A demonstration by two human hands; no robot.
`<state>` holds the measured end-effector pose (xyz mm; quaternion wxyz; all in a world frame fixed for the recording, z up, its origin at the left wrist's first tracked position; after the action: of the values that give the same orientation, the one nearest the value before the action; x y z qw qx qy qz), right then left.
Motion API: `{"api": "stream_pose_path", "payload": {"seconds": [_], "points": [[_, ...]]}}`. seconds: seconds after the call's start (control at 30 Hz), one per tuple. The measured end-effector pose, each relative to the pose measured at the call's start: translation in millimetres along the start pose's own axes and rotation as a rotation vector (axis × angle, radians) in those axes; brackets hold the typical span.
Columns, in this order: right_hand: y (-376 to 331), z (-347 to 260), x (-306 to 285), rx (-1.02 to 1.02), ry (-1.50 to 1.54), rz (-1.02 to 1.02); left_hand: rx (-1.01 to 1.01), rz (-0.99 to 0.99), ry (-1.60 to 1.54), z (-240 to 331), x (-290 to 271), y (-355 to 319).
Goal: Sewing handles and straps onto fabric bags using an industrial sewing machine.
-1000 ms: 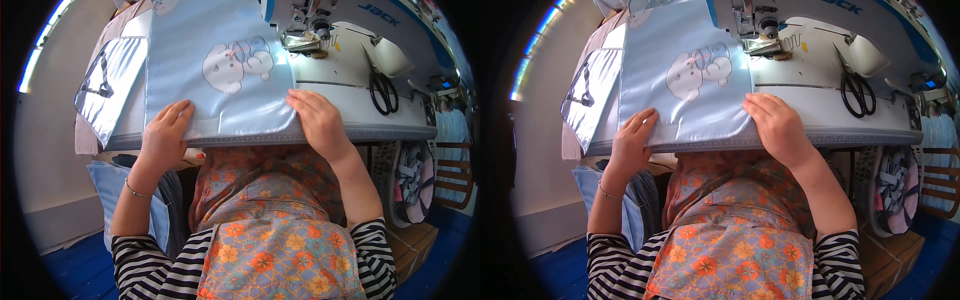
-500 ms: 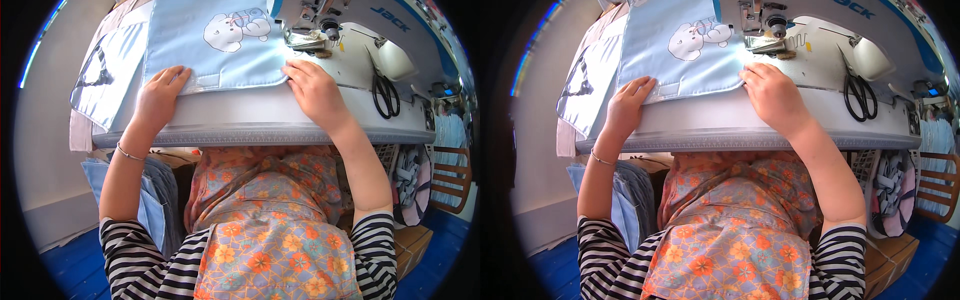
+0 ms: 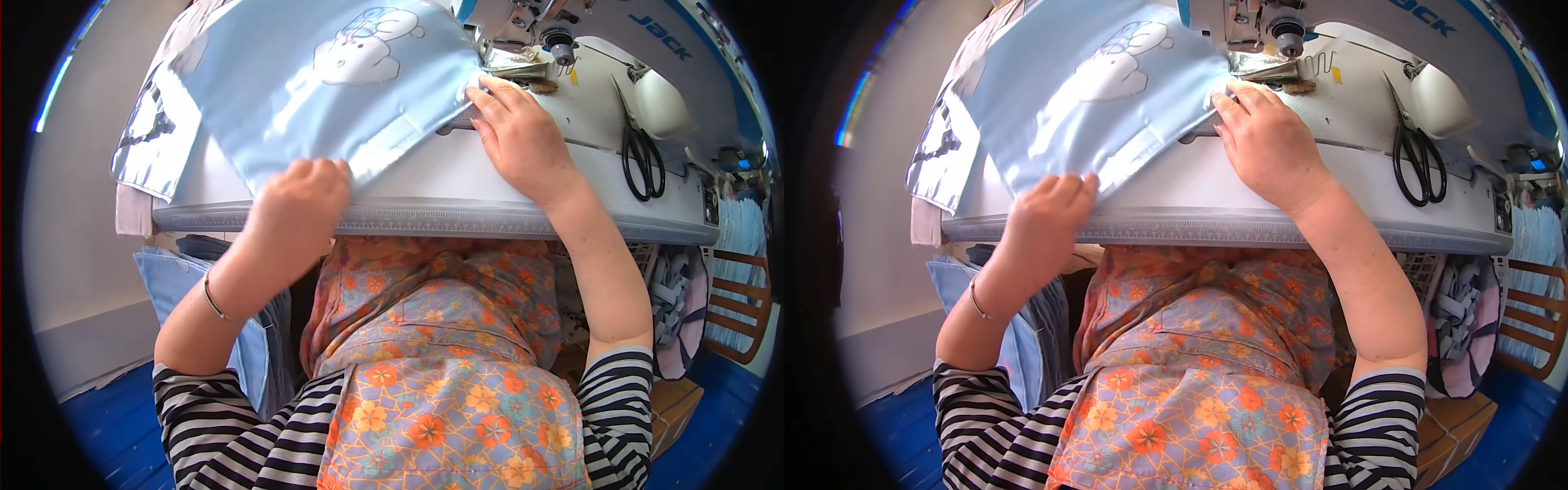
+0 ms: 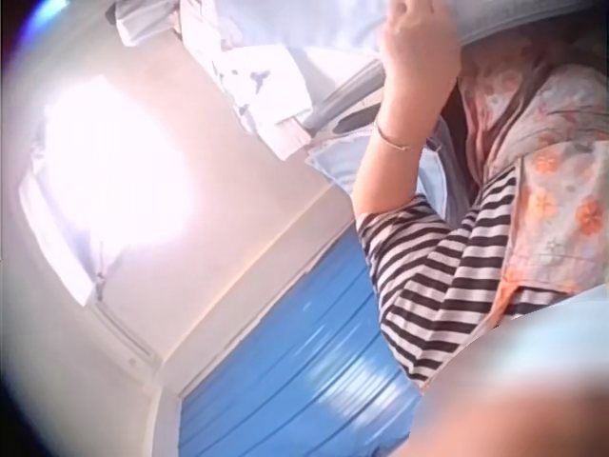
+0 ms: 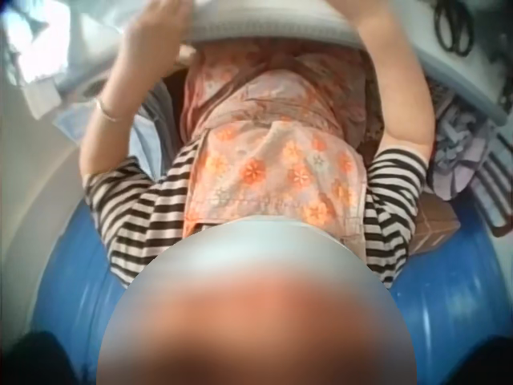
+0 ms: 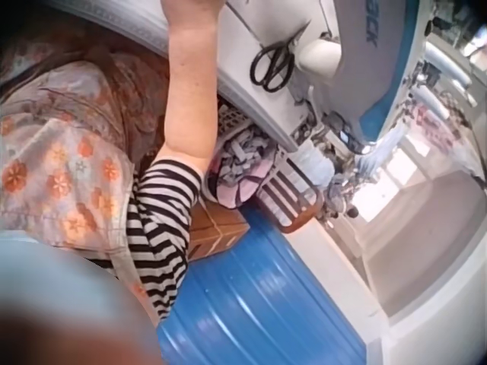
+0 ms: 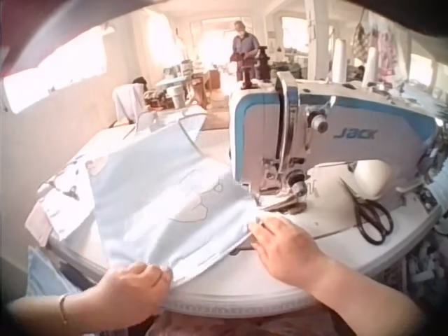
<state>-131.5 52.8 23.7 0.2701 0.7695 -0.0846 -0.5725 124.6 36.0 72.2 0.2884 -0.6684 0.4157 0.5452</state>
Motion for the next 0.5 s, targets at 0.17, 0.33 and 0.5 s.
{"api": "stream_pose_path", "payload": {"seconds": [0.17,0.33,0.5], "points": [[1.3,-4.9,-0.9,-0.008,0.021,-0.003,0.145,-0.229,-0.367,38.3,-14.1,15.7],[-4.7,-10.2,-4.7,-0.043,0.071,-0.025,0.162,-0.336,-0.662,25.4,-4.2,86.9],[-12.5,2.5,-10.6,0.052,0.06,0.026,0.011,0.343,-0.363,-11.2,48.5,134.2]]}}
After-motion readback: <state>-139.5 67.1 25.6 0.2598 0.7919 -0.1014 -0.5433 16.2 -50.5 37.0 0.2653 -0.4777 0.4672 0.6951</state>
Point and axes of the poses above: each hand's wrist, its own y-axis towards the middle knuckle, its own x-axis out of the palm, z = x × y, the point moved 4 cm from there along y, towards the middle knuckle, and after that the axes turned 3 degrees about z, right-handed, at the moved point
